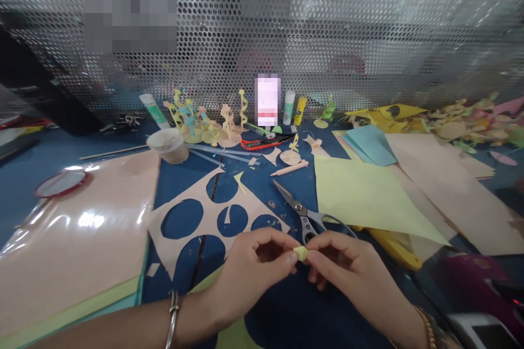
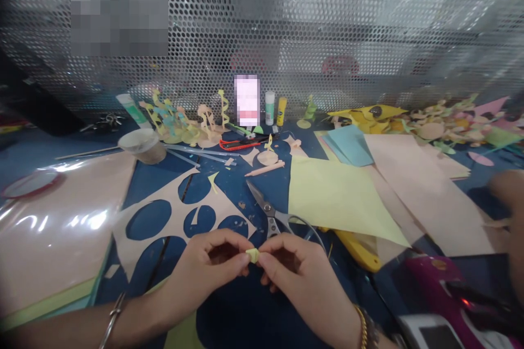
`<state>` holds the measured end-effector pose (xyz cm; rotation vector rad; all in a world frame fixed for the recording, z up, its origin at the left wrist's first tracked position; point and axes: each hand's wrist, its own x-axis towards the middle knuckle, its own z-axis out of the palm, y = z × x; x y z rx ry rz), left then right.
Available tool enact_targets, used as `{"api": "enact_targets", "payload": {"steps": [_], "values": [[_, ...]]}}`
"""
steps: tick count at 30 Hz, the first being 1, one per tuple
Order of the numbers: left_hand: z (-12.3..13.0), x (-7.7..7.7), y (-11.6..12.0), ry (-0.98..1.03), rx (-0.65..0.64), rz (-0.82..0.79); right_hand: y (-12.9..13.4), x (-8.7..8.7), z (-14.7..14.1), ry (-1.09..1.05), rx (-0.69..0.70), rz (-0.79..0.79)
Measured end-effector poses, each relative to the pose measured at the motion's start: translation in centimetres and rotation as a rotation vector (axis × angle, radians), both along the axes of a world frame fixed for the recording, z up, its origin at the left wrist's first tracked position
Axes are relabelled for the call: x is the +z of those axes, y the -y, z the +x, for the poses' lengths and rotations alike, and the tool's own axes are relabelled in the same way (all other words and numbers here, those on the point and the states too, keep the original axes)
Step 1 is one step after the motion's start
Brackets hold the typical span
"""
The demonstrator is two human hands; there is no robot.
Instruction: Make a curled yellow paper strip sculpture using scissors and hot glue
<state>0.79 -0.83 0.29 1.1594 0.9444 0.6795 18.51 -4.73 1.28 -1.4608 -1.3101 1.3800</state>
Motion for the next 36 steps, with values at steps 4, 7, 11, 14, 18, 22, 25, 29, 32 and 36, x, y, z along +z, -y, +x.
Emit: {"api": "enact_targets", "payload": {"steps": [4,7,11,14,18,22,25,29,32,36], "values": [[-0.01,0.10,-0.05,-0.043,0.005,0.022,0.06,-0.04,-0.14,0.024,0.011,-0.006],[-0.05,0.17,-0.03,-0.067,0.012,0.050,0.12,0.01,-0.19,0.042,0.019,-0.016],[-0.02,0.17,-0.02,-0.046,0.018,0.051,0.18,0.01,-0.22,0.073,0.053,0.021],[0.00,0.19,-0.04,-0.031,0.010,0.051,0.22,-0.08,-0.22,0.096,0.067,0.042],[-0.01,0.24,-0.02,-0.045,-0.006,0.054,0.31,-0.23,-0.25,0.118,0.073,0.039],[0.01,0.26,-0.04,-0.078,-0.016,0.060,0.37,-0.38,-0.28,0.136,0.085,0.042],[0.00,0.19,-0.01,-0.073,-0.014,0.077,0.30,-0.48,-0.27,0.126,0.076,0.042],[-0.08,0.05,0.11,0.004,-0.017,0.070,0.18,-0.44,-0.21,0.074,0.035,-0.004],[-0.11,0.10,0.08,0.055,-0.026,0.035,0.19,-0.32,-0.21,0.041,0.045,-0.004],[-0.14,0.15,-0.04,0.077,-0.054,0.000,0.26,-0.27,-0.29,0.043,0.054,0.028]]}}
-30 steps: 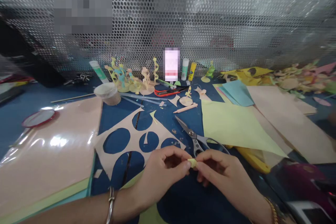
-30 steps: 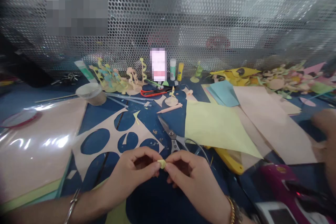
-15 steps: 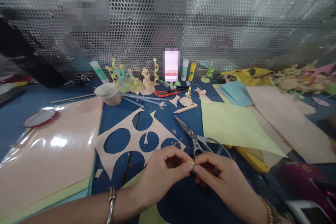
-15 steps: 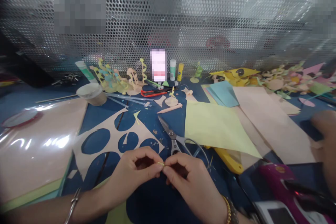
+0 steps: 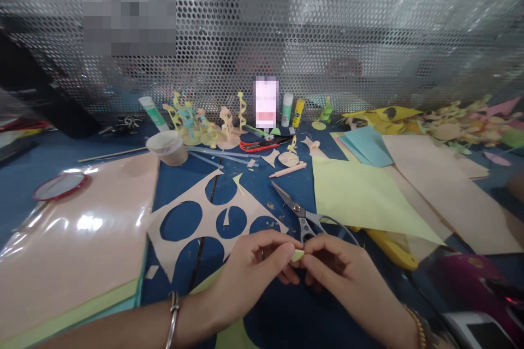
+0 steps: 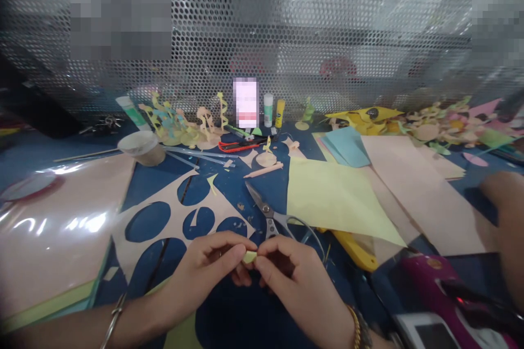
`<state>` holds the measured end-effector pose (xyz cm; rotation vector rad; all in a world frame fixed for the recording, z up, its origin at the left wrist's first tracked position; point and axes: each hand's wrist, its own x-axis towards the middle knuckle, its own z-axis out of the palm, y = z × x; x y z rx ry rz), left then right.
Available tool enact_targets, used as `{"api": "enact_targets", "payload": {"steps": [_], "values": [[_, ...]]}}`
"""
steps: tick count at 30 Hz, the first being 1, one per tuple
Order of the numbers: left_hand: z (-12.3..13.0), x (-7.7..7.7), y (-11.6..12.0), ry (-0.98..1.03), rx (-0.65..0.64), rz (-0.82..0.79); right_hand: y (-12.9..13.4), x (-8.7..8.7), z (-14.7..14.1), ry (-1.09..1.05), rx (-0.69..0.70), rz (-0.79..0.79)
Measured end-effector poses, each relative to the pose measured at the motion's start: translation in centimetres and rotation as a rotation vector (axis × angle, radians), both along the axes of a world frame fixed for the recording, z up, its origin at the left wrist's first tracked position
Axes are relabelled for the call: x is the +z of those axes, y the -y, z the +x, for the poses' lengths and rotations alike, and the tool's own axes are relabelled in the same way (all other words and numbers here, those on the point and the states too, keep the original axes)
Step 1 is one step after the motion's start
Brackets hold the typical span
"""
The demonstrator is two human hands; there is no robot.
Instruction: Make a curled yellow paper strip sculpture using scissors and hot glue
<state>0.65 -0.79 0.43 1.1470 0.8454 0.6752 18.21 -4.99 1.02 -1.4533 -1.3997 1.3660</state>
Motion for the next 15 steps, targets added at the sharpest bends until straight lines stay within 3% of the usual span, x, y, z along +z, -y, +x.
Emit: {"api": "enact_targets", "payload": {"steps": [15], "values": [[0.0,-1.1,-0.1,0.135,-0.010,-0.041,0.0,-0.3,0.0,0.002,-0.014,0.038]]}}
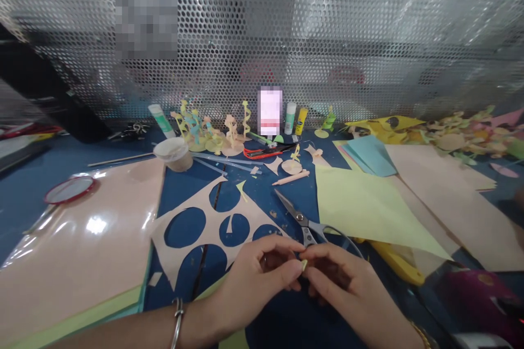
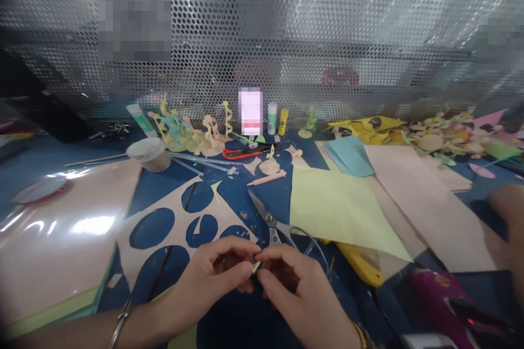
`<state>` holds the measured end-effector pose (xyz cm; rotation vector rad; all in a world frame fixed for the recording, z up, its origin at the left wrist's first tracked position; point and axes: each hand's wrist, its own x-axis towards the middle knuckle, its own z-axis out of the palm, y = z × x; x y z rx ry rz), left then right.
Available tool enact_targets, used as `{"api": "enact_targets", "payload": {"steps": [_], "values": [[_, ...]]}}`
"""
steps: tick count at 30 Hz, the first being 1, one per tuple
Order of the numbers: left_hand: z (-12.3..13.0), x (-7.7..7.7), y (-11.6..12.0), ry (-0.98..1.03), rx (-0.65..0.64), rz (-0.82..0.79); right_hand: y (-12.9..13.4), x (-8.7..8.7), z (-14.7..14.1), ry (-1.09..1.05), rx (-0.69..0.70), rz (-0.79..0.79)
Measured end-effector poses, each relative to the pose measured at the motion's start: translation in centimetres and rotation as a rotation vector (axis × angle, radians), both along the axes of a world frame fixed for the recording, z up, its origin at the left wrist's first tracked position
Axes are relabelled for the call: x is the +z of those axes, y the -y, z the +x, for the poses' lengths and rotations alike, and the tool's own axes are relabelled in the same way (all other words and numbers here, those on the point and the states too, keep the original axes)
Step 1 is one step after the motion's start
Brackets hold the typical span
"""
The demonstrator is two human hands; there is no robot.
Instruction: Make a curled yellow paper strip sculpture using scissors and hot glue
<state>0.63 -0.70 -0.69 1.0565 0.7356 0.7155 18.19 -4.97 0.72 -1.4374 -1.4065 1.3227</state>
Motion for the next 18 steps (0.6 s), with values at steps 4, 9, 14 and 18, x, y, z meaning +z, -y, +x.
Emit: {"api": "enact_targets", "payload": {"steps": [4,9,14,18], "values": [[-0.03,-0.32,0.03,0.006,-0.005,-0.011,0.05,0.24,-0.11,-0.012,-0.037,0.018],[-0.14,-0.37,0.06,-0.001,-0.006,-0.019,0.12,0.42,-0.09,-0.037,0.015,-0.009],[-0.16,0.10,-0.02,-0.040,0.020,0.009,-0.08,0.28,-0.05,-0.097,-0.034,-0.038],[-0.18,0.32,-0.04,-0.124,0.036,0.049,-0.22,0.20,0.00,-0.140,-0.053,-0.047]]}}
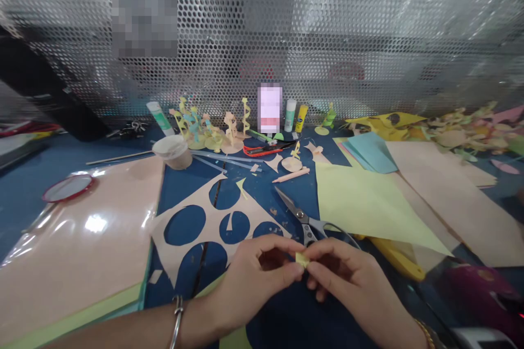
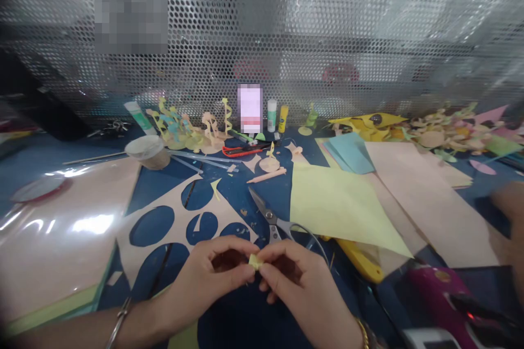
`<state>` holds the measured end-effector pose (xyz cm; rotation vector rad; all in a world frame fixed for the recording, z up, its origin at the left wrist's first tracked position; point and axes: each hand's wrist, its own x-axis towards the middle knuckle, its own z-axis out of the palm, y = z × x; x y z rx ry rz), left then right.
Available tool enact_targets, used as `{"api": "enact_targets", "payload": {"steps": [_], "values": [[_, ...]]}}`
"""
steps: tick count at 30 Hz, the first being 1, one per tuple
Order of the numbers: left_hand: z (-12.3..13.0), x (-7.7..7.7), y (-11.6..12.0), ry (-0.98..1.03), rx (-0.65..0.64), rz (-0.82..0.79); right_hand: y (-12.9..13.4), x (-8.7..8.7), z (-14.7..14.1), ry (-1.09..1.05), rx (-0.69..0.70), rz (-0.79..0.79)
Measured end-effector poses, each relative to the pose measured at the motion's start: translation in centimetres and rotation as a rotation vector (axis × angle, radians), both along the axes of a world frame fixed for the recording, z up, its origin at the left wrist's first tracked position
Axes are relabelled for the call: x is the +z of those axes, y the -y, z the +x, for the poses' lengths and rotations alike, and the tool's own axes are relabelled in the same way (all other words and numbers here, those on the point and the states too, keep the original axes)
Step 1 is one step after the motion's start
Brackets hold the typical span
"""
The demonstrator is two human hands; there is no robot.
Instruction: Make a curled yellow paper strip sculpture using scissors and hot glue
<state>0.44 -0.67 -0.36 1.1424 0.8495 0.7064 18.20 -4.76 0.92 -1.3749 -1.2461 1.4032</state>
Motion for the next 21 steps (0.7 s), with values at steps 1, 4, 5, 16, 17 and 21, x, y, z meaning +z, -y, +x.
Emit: {"api": "enact_targets", "payload": {"steps": [1,4,5,16,17,21], "values": [[-0.01,0.01,0.01,-0.015,-0.002,0.006,0.00,-0.01,0.02,-0.007,-0.004,-0.004],[-0.07,0.00,0.06,-0.030,-0.001,0.027,0.04,-0.03,0.06,-0.033,-0.020,-0.017],[-0.09,0.01,0.08,-0.032,-0.001,0.034,0.05,-0.04,0.06,-0.043,-0.023,-0.022],[0.05,0.63,0.11,-0.088,0.022,0.064,-0.07,-0.13,0.04,-0.083,-0.041,-0.067],[0.05,0.67,0.12,-0.089,0.023,0.066,-0.05,-0.12,0.07,-0.081,-0.031,-0.065],[0.00,0.73,0.19,-0.091,0.034,0.063,-0.04,-0.09,0.20,-0.095,-0.019,-0.065]]}}
